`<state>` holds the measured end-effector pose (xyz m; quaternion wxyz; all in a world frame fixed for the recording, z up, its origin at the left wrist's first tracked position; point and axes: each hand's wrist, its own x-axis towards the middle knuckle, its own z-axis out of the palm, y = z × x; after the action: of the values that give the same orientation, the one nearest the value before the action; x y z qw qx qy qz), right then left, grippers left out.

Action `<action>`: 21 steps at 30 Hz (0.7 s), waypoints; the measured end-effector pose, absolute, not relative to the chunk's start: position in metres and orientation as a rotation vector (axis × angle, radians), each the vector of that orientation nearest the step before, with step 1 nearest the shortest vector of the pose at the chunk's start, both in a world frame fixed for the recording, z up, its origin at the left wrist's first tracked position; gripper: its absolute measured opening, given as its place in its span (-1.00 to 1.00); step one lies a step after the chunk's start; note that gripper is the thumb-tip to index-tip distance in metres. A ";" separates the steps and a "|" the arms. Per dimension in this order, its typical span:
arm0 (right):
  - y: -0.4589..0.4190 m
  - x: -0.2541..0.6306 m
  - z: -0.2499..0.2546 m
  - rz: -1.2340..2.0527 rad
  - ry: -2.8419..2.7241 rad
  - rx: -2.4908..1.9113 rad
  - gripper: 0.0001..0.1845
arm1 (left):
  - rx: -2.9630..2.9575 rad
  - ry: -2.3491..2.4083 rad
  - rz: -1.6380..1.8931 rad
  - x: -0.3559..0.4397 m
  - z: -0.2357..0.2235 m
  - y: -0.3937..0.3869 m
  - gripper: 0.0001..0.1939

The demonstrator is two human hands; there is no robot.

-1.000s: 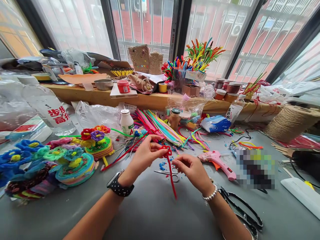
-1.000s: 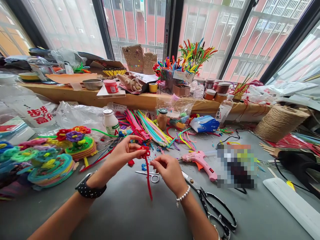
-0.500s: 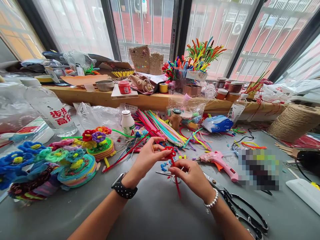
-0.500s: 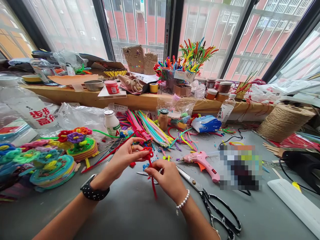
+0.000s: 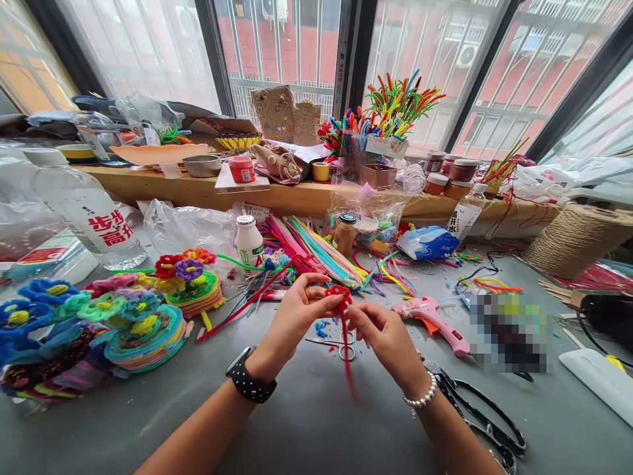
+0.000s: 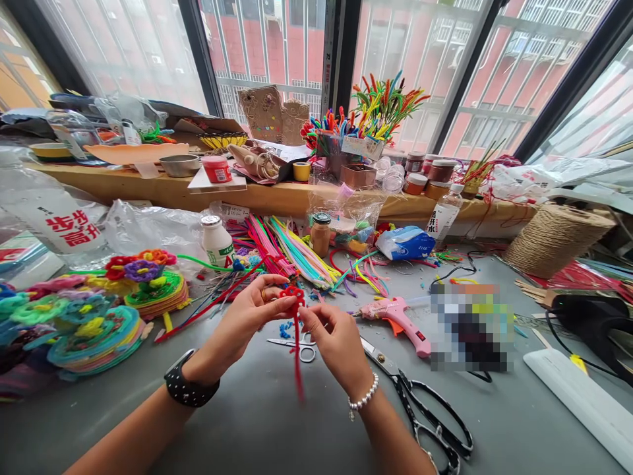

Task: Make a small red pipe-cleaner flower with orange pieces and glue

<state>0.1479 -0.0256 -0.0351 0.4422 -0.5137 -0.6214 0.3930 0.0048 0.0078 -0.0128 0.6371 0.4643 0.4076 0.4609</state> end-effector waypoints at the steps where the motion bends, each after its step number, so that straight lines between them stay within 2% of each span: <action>1: -0.025 0.149 -0.034 0.933 -1.533 -1.282 -0.67 | 1.070 0.940 1.041 0.005 -0.013 0.008 -0.59; 5: -0.025 0.151 -0.032 0.872 -1.576 -1.273 -0.72 | 1.100 0.968 1.013 0.006 -0.012 0.006 -0.57; 10: -0.027 0.151 -0.031 0.811 -1.570 -1.300 -0.76 | 1.099 0.986 0.976 0.006 -0.011 0.006 -0.72; 21: -0.026 0.154 -0.032 0.805 -1.581 -1.285 -0.75 | 1.125 0.922 0.892 0.002 -0.012 0.006 -0.84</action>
<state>0.1539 -0.0260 -0.0317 0.4578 -0.5215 -0.6417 0.3267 0.0015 0.0058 -0.0125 0.6576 0.4968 0.4072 0.3936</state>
